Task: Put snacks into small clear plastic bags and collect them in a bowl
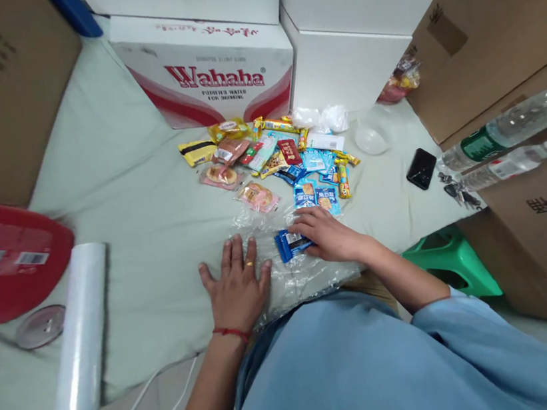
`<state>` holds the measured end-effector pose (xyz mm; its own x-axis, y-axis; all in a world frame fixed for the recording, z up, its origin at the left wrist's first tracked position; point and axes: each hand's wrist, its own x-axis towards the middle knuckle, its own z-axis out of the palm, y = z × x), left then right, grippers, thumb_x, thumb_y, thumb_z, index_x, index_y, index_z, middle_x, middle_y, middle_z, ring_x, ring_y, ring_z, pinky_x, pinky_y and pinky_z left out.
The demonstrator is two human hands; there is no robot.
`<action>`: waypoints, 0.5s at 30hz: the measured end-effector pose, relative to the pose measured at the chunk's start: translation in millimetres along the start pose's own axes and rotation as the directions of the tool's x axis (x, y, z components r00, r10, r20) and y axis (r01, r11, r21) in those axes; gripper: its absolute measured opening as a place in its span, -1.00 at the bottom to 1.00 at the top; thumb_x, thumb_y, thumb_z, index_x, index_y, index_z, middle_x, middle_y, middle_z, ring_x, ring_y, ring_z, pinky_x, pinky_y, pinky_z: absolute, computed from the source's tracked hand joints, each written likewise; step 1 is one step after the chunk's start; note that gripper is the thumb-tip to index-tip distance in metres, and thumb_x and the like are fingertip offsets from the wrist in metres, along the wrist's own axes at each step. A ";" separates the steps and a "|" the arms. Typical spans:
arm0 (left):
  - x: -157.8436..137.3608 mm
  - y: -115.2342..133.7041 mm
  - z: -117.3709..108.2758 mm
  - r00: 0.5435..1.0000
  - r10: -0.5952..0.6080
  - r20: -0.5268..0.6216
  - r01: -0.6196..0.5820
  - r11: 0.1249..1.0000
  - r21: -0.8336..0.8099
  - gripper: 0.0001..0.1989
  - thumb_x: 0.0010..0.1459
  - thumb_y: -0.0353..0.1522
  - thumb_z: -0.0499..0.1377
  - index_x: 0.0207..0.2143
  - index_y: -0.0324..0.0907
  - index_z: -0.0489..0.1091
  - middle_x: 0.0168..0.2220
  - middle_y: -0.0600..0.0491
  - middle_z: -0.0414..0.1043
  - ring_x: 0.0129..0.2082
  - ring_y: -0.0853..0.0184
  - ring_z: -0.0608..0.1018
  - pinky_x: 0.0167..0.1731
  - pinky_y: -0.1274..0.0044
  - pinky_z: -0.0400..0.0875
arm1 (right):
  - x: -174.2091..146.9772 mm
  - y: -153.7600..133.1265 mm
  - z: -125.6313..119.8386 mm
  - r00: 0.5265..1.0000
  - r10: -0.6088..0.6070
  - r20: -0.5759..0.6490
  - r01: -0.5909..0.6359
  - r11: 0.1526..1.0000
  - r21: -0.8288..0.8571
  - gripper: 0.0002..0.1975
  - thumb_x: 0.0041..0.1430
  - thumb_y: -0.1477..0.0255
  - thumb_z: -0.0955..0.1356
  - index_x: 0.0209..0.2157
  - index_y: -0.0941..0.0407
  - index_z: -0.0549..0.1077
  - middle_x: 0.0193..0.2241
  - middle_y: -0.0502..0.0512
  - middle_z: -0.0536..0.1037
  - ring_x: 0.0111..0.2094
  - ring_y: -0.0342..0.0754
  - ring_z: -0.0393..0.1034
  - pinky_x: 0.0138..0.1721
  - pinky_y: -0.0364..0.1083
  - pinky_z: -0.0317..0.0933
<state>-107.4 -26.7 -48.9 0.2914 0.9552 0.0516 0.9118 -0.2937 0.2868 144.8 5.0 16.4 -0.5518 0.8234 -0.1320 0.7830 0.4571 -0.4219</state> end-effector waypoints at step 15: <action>-5.7 1.5 4.4 0.996 -0.072 -0.055 0.069 0.996 -0.053 -0.38 0.46 -0.17 -0.08 0.50 -0.09 0.00 0.52 -0.28 -0.07 0.47 -0.08 0.20 0.34 -0.30 -0.31 | -9.0 8.9 -9.2 0.980 0.099 -0.172 -0.096 0.995 0.027 -0.51 0.19 0.51 0.43 0.16 0.16 0.39 0.14 0.34 0.47 0.26 0.24 0.23 0.31 0.25 0.04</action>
<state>-106.4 -32.7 -53.0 0.2085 0.9744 0.0837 0.9133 -0.2246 0.3399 159.3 4.8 22.1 -0.4141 0.9101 -0.0168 0.8243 0.3672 -0.4310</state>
